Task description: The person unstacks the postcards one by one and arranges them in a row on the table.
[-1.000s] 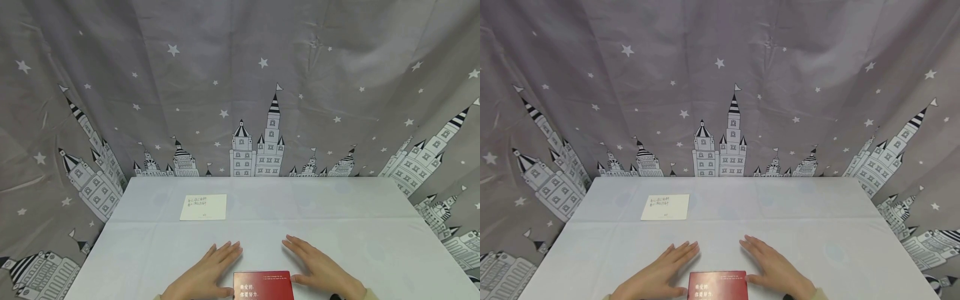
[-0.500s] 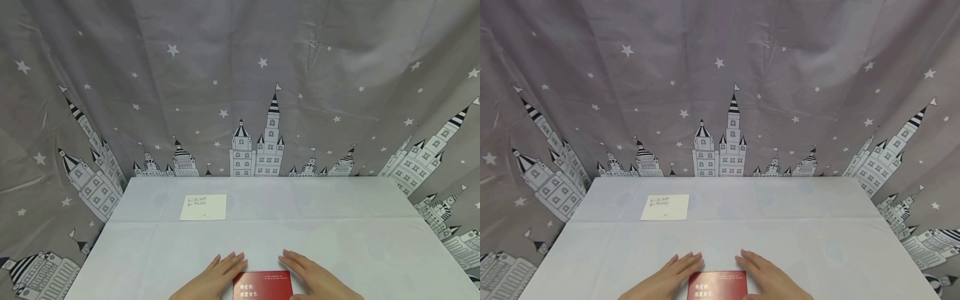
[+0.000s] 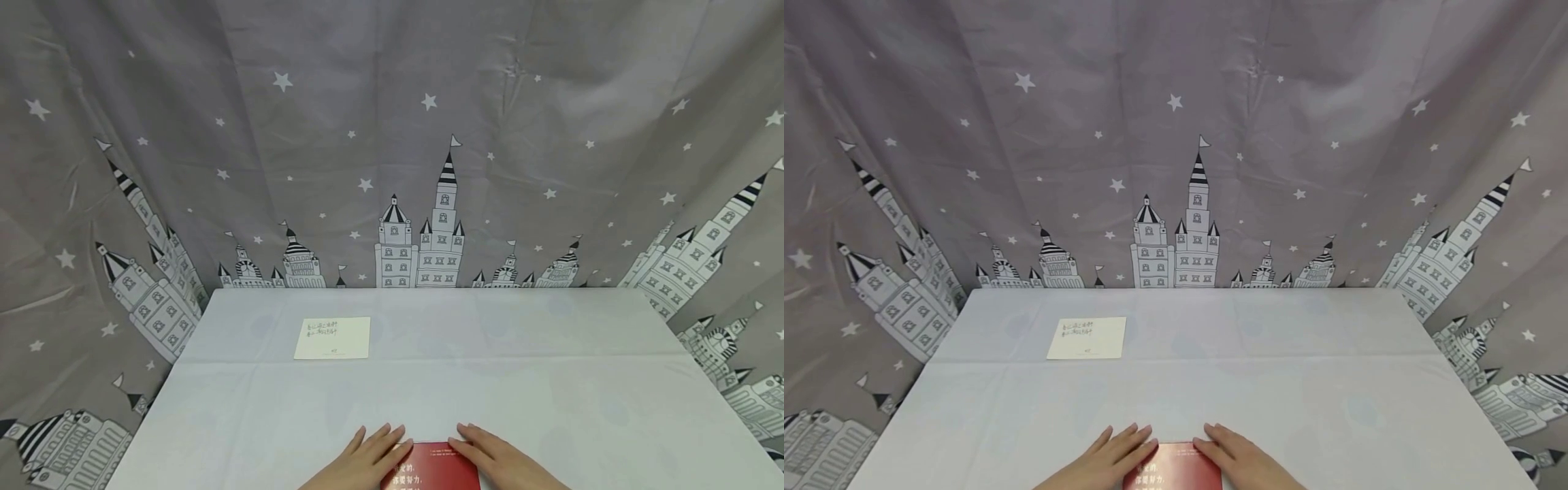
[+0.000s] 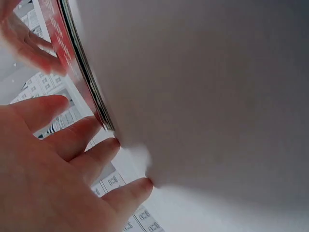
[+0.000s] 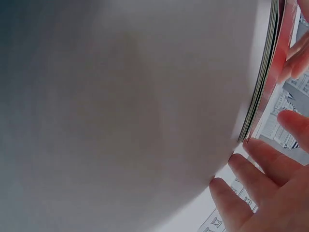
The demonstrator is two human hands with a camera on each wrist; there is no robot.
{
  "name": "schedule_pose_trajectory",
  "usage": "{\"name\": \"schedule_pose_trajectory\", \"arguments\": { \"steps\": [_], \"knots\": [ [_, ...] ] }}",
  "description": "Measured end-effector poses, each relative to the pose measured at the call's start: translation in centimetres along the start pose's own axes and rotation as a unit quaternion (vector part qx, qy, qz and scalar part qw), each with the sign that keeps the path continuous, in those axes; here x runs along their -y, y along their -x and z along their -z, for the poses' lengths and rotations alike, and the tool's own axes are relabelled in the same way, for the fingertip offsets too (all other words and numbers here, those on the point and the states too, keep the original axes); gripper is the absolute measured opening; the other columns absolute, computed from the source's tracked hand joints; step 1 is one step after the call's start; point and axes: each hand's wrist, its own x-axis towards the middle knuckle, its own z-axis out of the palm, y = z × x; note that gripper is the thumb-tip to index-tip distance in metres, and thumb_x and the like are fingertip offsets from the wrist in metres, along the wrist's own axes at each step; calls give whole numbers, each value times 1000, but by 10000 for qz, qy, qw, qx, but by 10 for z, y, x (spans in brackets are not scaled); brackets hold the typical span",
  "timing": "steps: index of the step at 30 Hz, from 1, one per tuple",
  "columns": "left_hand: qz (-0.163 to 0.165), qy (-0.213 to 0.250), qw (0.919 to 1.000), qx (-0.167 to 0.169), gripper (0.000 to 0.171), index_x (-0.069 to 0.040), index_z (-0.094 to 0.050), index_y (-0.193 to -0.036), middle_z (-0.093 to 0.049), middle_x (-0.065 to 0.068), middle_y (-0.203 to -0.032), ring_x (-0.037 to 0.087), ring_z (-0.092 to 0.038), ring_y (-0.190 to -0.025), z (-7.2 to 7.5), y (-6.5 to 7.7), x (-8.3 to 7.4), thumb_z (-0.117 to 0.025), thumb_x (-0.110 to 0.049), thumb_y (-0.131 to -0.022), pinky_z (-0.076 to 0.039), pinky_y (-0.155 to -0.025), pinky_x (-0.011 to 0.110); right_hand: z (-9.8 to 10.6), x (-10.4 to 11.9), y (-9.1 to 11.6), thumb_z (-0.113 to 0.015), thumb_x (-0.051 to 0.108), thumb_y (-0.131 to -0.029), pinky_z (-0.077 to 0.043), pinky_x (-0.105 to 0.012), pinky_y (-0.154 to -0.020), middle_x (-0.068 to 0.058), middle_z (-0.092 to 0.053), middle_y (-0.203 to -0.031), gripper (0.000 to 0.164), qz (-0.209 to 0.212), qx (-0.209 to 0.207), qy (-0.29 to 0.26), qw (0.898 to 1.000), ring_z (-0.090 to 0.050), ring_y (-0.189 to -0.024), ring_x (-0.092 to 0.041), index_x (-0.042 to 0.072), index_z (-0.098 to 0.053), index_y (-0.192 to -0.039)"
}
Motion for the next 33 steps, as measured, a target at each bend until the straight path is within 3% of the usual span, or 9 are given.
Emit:
{"name": "schedule_pose_trajectory", "arguments": {
  "steps": [10, 25, 29, 33],
  "knots": [
    [-186, -421, 9987, -219, 76, -15, -36, -148, -39, 7, -148, 27, -39, -134, -4, -1, -6, -31, -67, -93, -40, -97, 55, -16, -4, -1, -58, 60, -86, -53, -37, -84, -9, -47, -140, 74, 811, -894, 656, 9905, -49, -124, -27, 18, -43, -145],
    [-142, 62, 9997, -165, 79, -17, -33, -150, -41, 5, -146, 25, -42, -130, -2, 0, -10, -38, -68, -90, -40, -98, 54, -12, 4, -1, -55, 60, -88, -55, -35, -80, -11, -49, -137, 72, 672, -542, 547, 9948, -53, -118, -27, 16, -44, -144],
    [-199, -38, 9995, -223, 80, -18, -30, -151, -40, 4, -146, 22, -42, -129, 0, 1, -10, -38, -68, -90, -41, -98, 52, -9, 4, 0, -55, 61, -87, -55, -35, -81, -9, -48, -138, 73, 578, -468, 417, 9964, -52, -120, -26, 17, -42, -145],
    [-381, -339, 9975, -494, 79, -16, -31, -150, -42, 4, -142, 19, -42, -126, 1, 0, -8, -38, -68, -90, -42, -98, 49, -2, 7, -1, -55, 64, -85, -55, -35, -80, -7, -47, -140, 78, 417, -333, 219, 9983, -50, -121, -25, 20, -39, -147]
  ]
}}
